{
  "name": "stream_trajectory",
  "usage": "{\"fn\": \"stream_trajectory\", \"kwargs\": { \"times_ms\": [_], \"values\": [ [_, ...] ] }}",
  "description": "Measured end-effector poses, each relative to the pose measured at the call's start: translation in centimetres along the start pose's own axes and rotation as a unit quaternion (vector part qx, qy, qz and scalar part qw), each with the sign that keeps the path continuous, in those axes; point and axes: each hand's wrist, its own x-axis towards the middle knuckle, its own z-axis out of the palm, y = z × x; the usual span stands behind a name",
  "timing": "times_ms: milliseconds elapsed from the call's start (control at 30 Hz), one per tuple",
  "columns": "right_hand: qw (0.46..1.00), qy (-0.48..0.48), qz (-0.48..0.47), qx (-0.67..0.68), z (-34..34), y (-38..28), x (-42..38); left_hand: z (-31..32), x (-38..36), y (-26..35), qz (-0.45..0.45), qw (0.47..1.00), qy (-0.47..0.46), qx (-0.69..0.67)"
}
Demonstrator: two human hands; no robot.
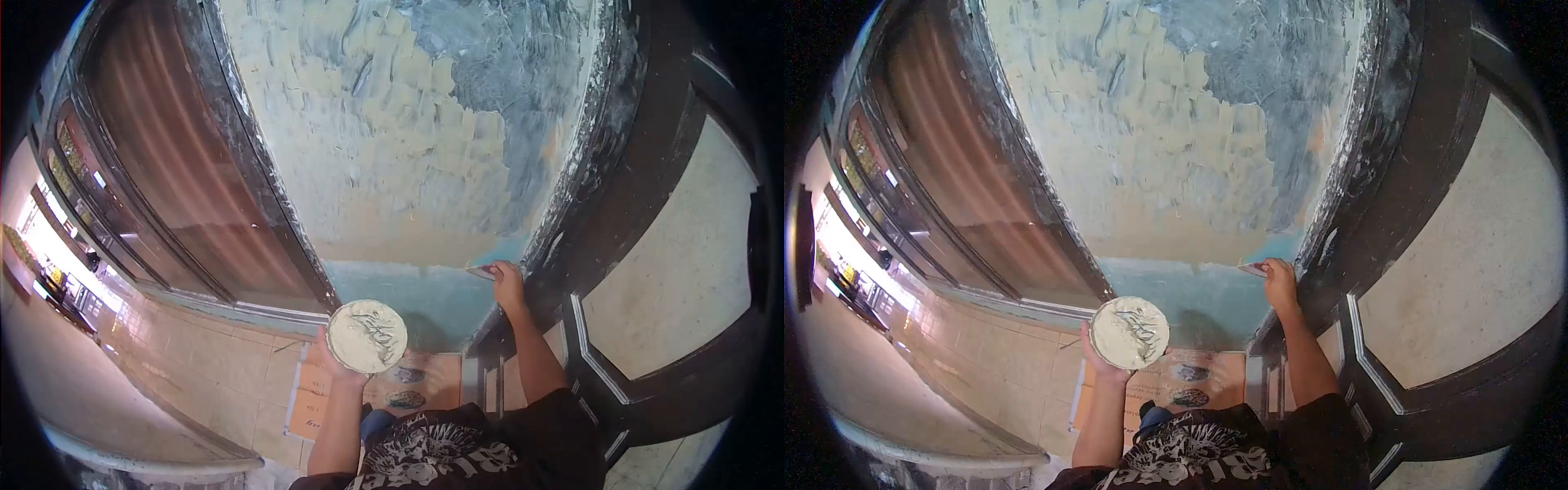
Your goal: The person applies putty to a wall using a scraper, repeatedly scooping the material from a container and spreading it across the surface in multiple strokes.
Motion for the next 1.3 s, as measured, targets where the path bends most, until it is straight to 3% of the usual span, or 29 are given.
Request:
{"fn": "stream_trajectory", "kwargs": {
  "times_ms": [67,200,367,533,600,700,867,1067,1167,1300],
  "values": [
    [0.999,0.022,-0.014,-0.018,1.4,1.3,0.0,-0.8,0.3,0.0,0.018,0.997,0.068,0.013],
    [0.998,0.069,-0.009,-0.005,0.3,0.8,1.0,0.2,0.0,0.4,0.002,1.0,-0.001,-0.022],
    [0.999,0.04,0.001,0.009,0.5,0.8,-0.5,-1.6,0.3,0.5,0.029,0.995,0.091,-0.007],
    [1.0,0.02,-0.004,-0.008,1.8,1.1,0.4,-0.7,0.7,0.8,0.016,0.998,0.05,0.027],
    [0.997,0.075,0.02,0.002,1.2,0.7,1.1,-0.3,0.7,0.9,0.004,0.998,0.057,0.015],
    [0.996,0.061,0.059,0.016,-0.3,-0.6,0.4,-0.2,0.6,1.1,-0.006,0.999,0.025,0.023],
    [0.999,0.046,-0.014,0.003,2.7,2.8,-1.1,-0.7,1.0,1.1,-0.017,0.999,0.036,0.011],
    [0.99,0.14,0.033,-0.003,0.0,-0.3,0.6,-0.3,1.0,1.5,-0.038,0.999,0.019,-0.017],
    [0.986,0.115,0.083,0.083,-1.3,-2.7,-0.4,0.1,0.9,1.6,-0.035,0.999,0.024,-0.027],
    [0.983,0.061,0.018,0.174,-4.9,-9.3,0.3,1.3,1.1,1.4,-0.03,0.996,0.053,-0.062]
  ]
}}
